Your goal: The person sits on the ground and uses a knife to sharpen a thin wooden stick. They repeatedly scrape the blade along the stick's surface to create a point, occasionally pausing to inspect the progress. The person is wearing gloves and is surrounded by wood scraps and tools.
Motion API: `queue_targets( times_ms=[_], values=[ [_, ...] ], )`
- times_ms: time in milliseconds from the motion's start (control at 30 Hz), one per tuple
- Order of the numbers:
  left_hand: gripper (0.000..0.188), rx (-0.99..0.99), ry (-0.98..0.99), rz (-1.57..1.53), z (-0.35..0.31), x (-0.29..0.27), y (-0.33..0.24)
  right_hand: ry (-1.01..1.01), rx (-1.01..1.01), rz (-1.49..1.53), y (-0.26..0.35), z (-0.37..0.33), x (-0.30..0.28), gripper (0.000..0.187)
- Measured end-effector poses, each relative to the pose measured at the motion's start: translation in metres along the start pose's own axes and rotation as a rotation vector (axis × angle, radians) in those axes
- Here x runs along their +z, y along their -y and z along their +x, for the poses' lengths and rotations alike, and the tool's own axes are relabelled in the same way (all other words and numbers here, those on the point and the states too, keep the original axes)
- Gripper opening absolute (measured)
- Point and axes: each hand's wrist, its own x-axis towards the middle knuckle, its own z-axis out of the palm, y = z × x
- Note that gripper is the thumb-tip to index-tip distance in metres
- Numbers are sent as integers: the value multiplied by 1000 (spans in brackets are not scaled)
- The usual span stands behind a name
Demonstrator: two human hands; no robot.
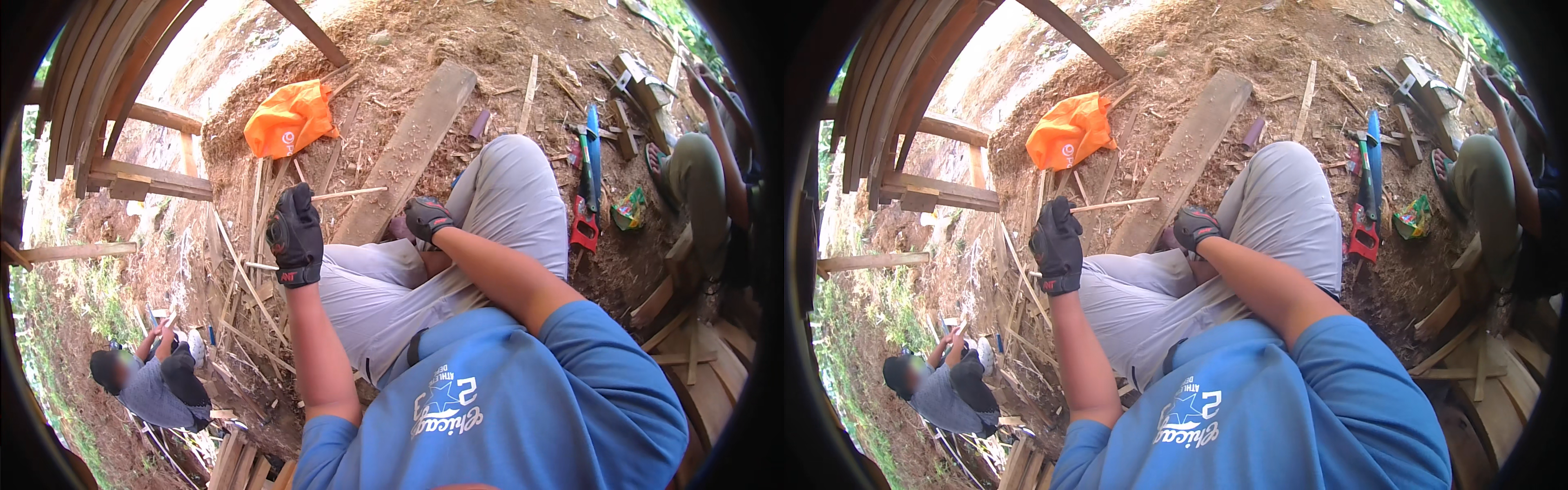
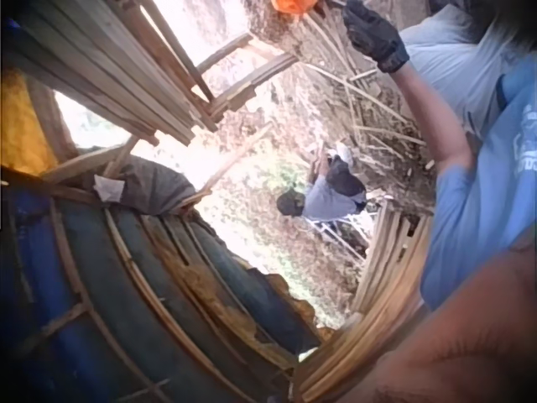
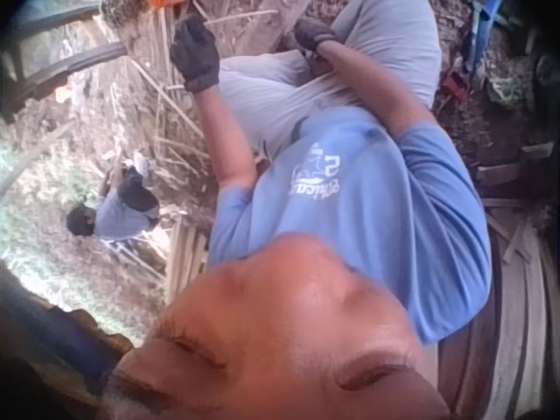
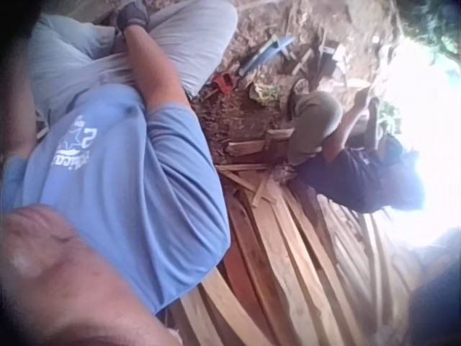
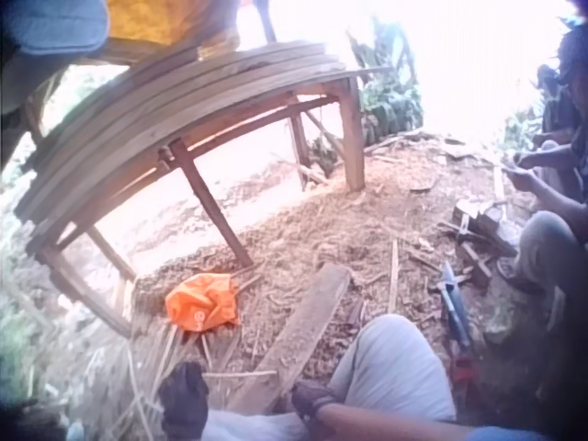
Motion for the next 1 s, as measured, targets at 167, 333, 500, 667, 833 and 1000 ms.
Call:
queue_targets(
  times_ms=[167, 333, 500, 667, 833, 1000],
  values=[
    [70, -93, 28, 16, 7, -3, -6, -22, -109, 73, 6, -5, -5, 38],
    [67, -121, 66, 49, 3, -10, -19, -11, -270, 210, 92, -58, -52, 34],
    [67, -136, 137, 105, 9, -17, -26, -13, -237, 54, 76, -45, -50, 34],
    [69, -79, 19, 92, 3, -4, -14, -48, -182, 36, 37, -28, -26, 34],
    [66, -81, -26, 55, 2, 0, -20, -195, -491, 138, 70, -56, -35, 33],
    [63, -105, 30, 105, 0, -5, -19, 127, -98, 76, 33, -28, -50, 49]
  ],
)
